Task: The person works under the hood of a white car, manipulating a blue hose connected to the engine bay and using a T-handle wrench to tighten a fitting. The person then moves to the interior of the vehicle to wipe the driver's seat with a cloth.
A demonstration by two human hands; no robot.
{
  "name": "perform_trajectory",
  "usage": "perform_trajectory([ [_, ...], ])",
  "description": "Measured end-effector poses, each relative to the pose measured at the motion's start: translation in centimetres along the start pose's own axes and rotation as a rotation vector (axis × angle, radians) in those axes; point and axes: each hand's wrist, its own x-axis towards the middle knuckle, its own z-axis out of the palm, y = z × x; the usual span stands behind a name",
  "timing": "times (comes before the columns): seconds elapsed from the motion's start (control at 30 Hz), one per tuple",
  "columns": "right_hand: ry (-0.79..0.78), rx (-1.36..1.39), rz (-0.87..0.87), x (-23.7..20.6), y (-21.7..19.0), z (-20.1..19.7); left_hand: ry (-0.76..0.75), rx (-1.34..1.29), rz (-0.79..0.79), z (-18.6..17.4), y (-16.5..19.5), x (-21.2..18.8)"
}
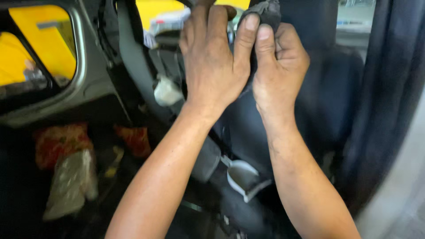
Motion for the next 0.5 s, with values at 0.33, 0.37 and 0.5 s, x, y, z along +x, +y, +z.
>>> perform_trajectory([
  [0.33,0.114,0.302,-0.145,10.5,12.4,-1.1,0.034,-0.111,0.265,7.0,-5.2,6.2],
  [0.37,0.129,0.304,-0.168,11.3,13.3,-1.1,0.02,-0.062,0.295,7.5,-5.6,6.7],
  [0.5,0.144,0.274,-0.292,13.9,15.4,-1.8,0.014,0.105,0.428,9.2,-6.9,9.0],
])
